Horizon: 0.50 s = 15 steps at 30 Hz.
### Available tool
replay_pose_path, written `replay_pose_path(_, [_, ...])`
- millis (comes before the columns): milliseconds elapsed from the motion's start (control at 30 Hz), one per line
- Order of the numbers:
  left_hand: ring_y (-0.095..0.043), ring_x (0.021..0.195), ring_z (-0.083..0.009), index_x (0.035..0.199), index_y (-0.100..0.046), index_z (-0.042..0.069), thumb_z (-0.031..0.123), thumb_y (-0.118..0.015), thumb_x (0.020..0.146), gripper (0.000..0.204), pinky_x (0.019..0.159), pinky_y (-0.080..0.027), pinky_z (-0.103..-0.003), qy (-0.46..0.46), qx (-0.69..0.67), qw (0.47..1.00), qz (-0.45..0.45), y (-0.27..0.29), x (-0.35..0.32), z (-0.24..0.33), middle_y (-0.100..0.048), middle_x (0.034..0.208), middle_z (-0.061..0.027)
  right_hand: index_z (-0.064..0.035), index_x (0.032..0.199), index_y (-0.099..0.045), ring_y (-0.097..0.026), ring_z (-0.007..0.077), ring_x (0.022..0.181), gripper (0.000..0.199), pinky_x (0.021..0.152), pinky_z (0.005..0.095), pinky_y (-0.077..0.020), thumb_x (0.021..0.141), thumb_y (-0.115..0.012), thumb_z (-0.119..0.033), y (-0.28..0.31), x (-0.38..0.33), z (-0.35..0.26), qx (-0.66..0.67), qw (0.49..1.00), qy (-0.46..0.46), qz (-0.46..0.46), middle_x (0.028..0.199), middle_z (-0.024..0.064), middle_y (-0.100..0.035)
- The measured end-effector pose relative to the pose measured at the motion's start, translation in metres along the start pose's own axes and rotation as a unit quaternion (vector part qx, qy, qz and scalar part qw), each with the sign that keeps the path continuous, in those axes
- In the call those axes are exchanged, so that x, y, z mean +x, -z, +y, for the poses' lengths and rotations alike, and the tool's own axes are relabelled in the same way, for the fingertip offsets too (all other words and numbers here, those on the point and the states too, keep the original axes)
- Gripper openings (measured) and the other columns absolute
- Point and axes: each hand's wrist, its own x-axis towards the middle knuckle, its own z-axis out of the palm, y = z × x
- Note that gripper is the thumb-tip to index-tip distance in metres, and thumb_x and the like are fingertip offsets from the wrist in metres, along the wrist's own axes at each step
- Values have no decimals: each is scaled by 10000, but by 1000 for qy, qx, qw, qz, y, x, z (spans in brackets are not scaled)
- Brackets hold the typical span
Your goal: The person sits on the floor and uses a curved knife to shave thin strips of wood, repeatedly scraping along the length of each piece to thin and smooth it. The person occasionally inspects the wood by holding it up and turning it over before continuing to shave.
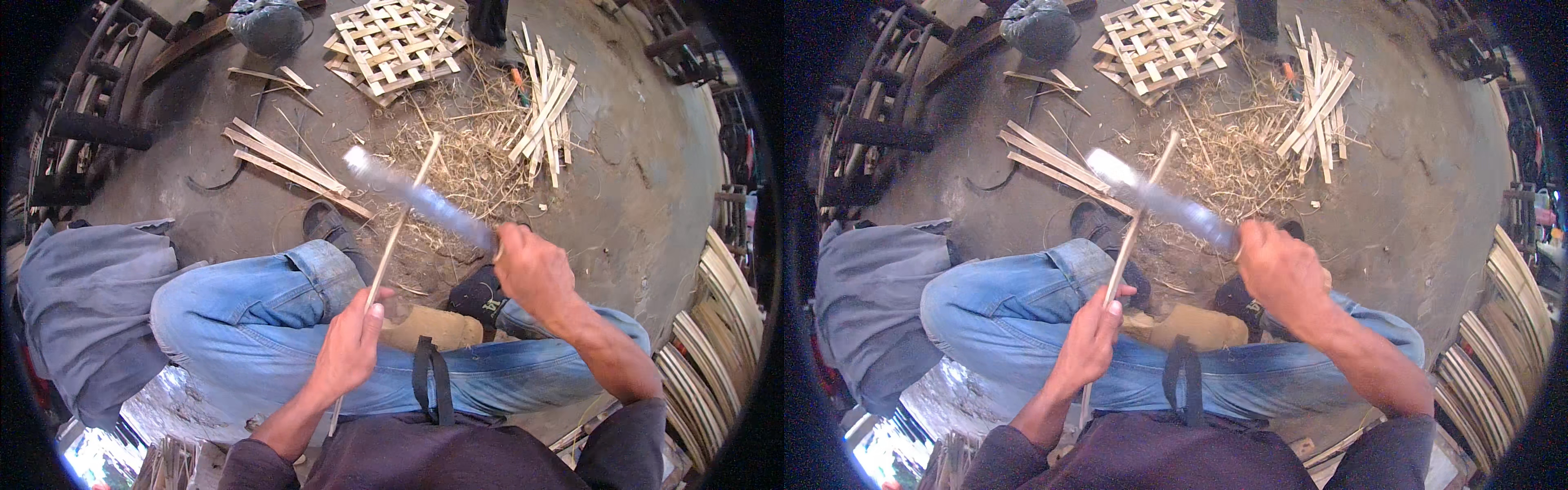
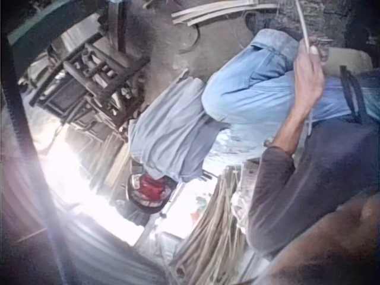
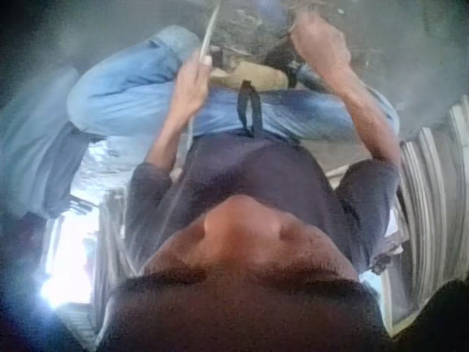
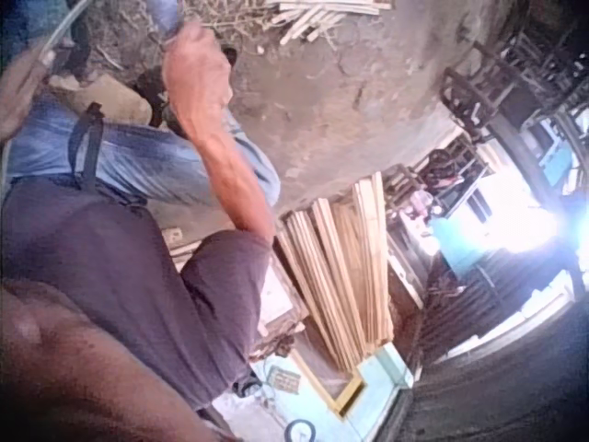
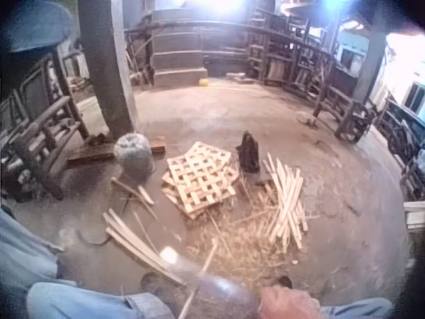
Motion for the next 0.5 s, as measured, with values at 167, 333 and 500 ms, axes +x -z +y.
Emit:
replay_pose_path(167, [-437, 613, -152, 1302, -504, 14, 200, -422, 1021, 347, 614, -397, -337, -69, 30, 996, 55, -9, 2, -7, -430, 685, -38, -36, 908, -518, -661, 365, 701, 164, 584, 468, -539, 858, -619, -155, 10, -10, -12, 1, 995, 64, -81, 777, 175, -620])
replay_pose_path(333, [-440, 612, -162, 1342, -475, 16, 190, -462, 996, 387, 610, -394, -348, -11, 19, 999, 40, -8, -5, 4, -417, 663, -48, -48, 951, -522, -658, 368, 694, 213, 610, 478, -540, 813, -655, -141, 7, 4, 5, 24, 998, -10, -55, 791, 168, -629])
replay_pose_path(500, [-409, 591, -111, 1336, -489, 20, 274, -422, 1032, 402, 566, -370, -294, -14, -39, 999, 1, -3, 0, -5, -402, 658, -3, -52, 977, -523, -656, 380, 728, 215, 623, 481, -541, 811, -637, -127, 5, 25, 36, -11, 999, -47, -2, 811, 177, -633])
